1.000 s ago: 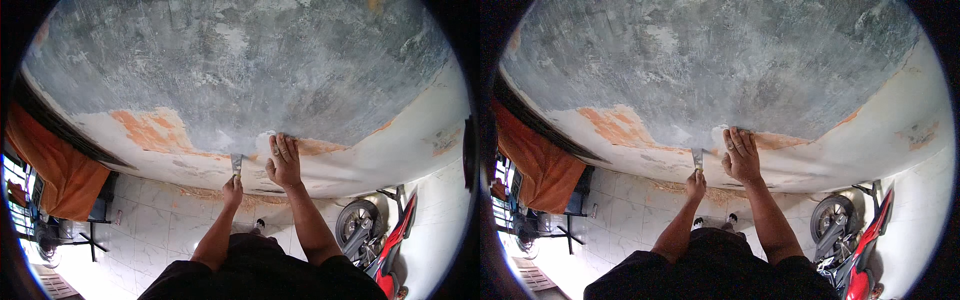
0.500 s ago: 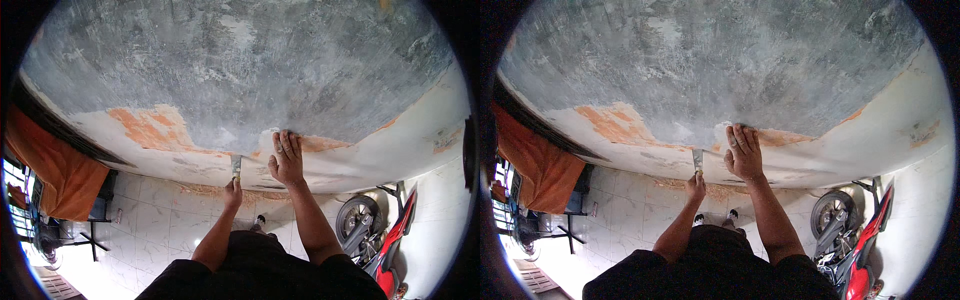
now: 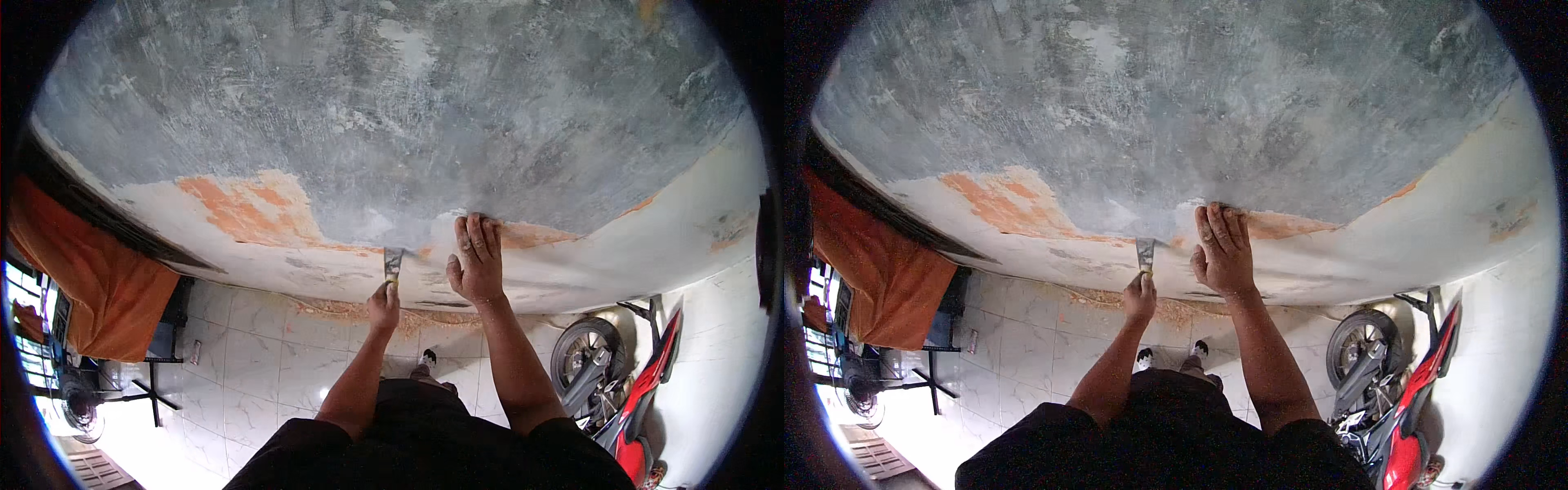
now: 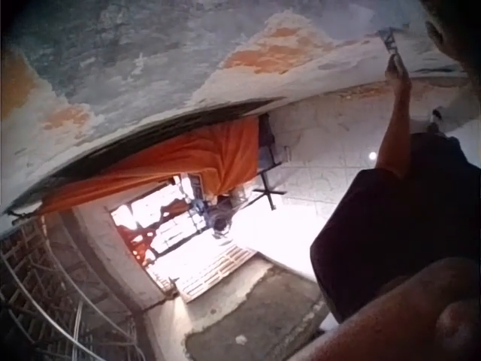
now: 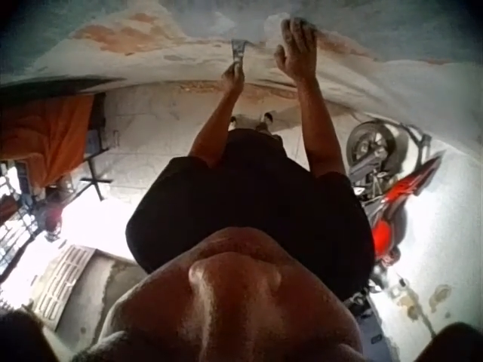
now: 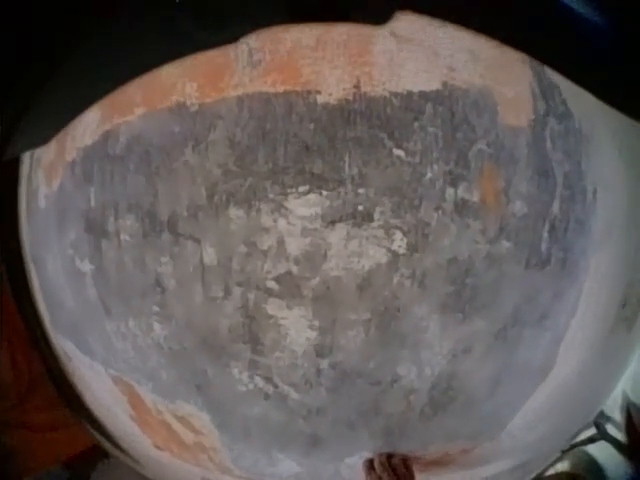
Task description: The recorder uses a hand scraper to remove old paint or coating from a concrete wall.
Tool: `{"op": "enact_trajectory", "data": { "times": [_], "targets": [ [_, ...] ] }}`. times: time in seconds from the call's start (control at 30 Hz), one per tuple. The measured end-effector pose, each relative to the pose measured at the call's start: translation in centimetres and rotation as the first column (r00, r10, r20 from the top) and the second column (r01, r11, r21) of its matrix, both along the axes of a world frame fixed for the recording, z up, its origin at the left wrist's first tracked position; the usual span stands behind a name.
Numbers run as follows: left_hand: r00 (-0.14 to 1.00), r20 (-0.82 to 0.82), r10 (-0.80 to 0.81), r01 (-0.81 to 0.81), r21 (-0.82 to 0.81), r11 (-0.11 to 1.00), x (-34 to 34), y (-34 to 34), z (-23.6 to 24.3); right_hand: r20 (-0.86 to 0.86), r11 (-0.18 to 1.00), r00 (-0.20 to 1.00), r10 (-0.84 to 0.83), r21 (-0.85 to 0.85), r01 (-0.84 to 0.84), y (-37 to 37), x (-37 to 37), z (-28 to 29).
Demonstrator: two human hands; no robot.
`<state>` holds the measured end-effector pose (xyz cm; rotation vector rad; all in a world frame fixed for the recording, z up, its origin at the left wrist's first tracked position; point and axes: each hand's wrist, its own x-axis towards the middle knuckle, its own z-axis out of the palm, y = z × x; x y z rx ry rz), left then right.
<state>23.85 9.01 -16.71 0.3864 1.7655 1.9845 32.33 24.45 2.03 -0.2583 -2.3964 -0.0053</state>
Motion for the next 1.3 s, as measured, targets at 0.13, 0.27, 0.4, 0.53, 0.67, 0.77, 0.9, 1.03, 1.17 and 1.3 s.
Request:
{"op": "enact_trajectory", "data": {
  "times": [0.13,0.27,0.4,0.53,0.67,0.77,0.9,1.03,1.17,1.3],
  "targets": [
    [0.984,0.175,0.016,-0.031,0.084,0.996,-0.5,-0.1,-0.4,0.013,1.000,1.000,-0.020,0.022,0.020,-0.1,0.0,-0.1],
    [0.995,-0.100,-0.023,0.023,0.004,1.000,-2.5,1.4,3.9,0.034,1.000,0.999,-0.029,-0.009,0.030,-0.6,0.2,-0.1],
    [0.997,0.044,-0.070,0.075,-0.117,0.990,-1.2,-0.7,-0.3,-0.003,0.998,0.999,-0.043,-0.056,0.043,-1.2,-0.4,-0.2],
    [0.989,-0.112,-0.095,0.069,-0.217,0.974,-1.1,0.7,3.3,0.052,0.995,0.996,-0.071,-0.067,0.074,-1.3,0.0,-1.9],
    [0.950,-0.288,-0.117,0.082,-0.131,0.988,-1.4,3.6,8.3,0.112,0.991,0.993,-0.047,-0.119,0.061,-2.2,0.8,-2.5],
    [0.982,-0.134,-0.131,0.118,-0.098,0.988,0.0,2.8,3.1,0.103,0.987,0.995,-0.001,-0.159,0.017,-3.4,1.0,-2.5],
    [0.984,-0.005,-0.180,0.179,-0.124,0.976,1.3,2.6,3.5,0.082,0.871,0.995,0.054,-0.492,-0.007,-3.8,2.5,-2.8],
    [0.980,-0.127,-0.156,0.166,0.073,0.983,1.1,4.4,10.3,0.068,0.589,0.996,-0.053,-0.803,0.086,-3.7,2.3,-3.5],
    [0.972,-0.024,-0.235,0.236,0.065,0.970,2.1,4.4,7.4,-0.191,0.499,0.972,-0.138,-0.861,-0.099,-4.0,0.7,-6.0],
    [0.945,-0.003,-0.327,0.327,-0.066,0.943,2.3,3.1,5.4,0.050,0.179,0.999,0.000,-0.983,0.049,-4.0,0.4,-9.6]
  ]
}}
